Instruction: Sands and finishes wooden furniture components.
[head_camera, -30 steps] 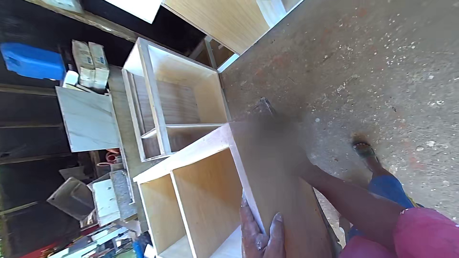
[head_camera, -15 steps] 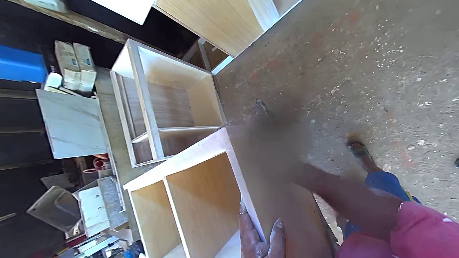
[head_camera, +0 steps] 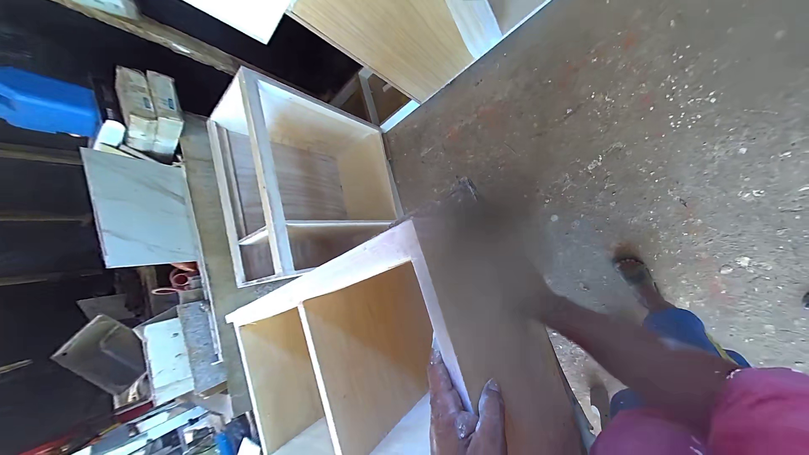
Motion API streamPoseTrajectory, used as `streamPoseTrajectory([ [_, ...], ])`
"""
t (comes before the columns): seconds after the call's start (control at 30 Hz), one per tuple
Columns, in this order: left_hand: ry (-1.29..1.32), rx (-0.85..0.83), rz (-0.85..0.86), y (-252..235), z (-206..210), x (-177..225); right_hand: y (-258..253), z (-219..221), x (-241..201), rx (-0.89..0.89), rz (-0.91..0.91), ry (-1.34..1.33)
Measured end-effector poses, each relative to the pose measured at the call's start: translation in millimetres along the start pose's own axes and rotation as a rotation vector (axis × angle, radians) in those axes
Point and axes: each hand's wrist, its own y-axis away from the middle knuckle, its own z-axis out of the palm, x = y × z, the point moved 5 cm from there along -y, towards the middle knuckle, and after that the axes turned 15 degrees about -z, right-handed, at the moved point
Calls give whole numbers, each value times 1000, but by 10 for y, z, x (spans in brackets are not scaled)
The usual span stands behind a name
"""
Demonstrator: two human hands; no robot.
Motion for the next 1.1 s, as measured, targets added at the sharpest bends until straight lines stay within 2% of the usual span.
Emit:
streamPoseTrajectory([
  [0.07,-10,7,-8,1,-23,1,-28,150,-246,80,62,-9],
  [0.13,-9,4,7,1,-19,-2,-358,142,-795,109,-105,-60],
  [0.2,-5,-7,19,5,-5,-10,-514,74,-1028,94,-259,-58],
  [0.23,-6,-7,7,13,-11,-7,-434,67,-916,95,-260,-9],
  [0.27,-9,-3,4,4,-14,4,-304,71,-682,86,-185,50],
  [0.33,-19,2,-14,16,-17,-1,-28,111,-230,44,108,51],
  [0.37,-20,1,-16,16,-7,-1,-11,116,-193,52,196,20],
  [0.4,-19,-2,-6,7,0,4,-100,118,-294,79,207,0],
  [0.43,-22,-11,11,8,-9,9,-229,129,-503,112,138,0],
  [0.5,-21,-15,36,-15,-1,18,-526,92,-904,147,-106,-18],
  [0.57,-29,-7,14,15,-20,-3,-454,92,-839,123,-174,19],
  [0.6,-28,-2,14,-1,-20,3,-334,94,-624,127,-107,33],
  [0.67,-44,-7,7,-17,-13,12,-64,101,-158,89,188,15],
  [0.7,-52,-5,2,-13,-6,10,-4,98,-70,74,294,-1],
  [0.73,-58,-3,0,-10,-6,11,-47,97,-131,87,316,-6],
  [0.77,-55,1,1,-9,-10,11,-154,101,-320,113,247,-2],
  [0.83,-36,0,17,-26,0,15,-401,78,-760,157,-25,5],
  [0.87,-33,3,14,-16,0,8,-430,62,-822,159,-113,5],
  [0.9,-35,-1,6,-2,-6,4,-372,60,-740,149,-121,10],
  [0.93,-26,-1,7,-11,-2,16,-287,52,-534,129,-24,17],
  [1.0,-15,-8,-3,-13,9,21,-105,45,-66,63,290,28],
  [1.03,-13,-10,-6,-4,7,13,-67,55,0,52,379,22],
  [1.07,-13,-13,3,-8,6,15,-119,63,-80,69,389,12],
  [1.1,-11,-19,13,-7,3,14,-206,76,-286,102,304,9],
])
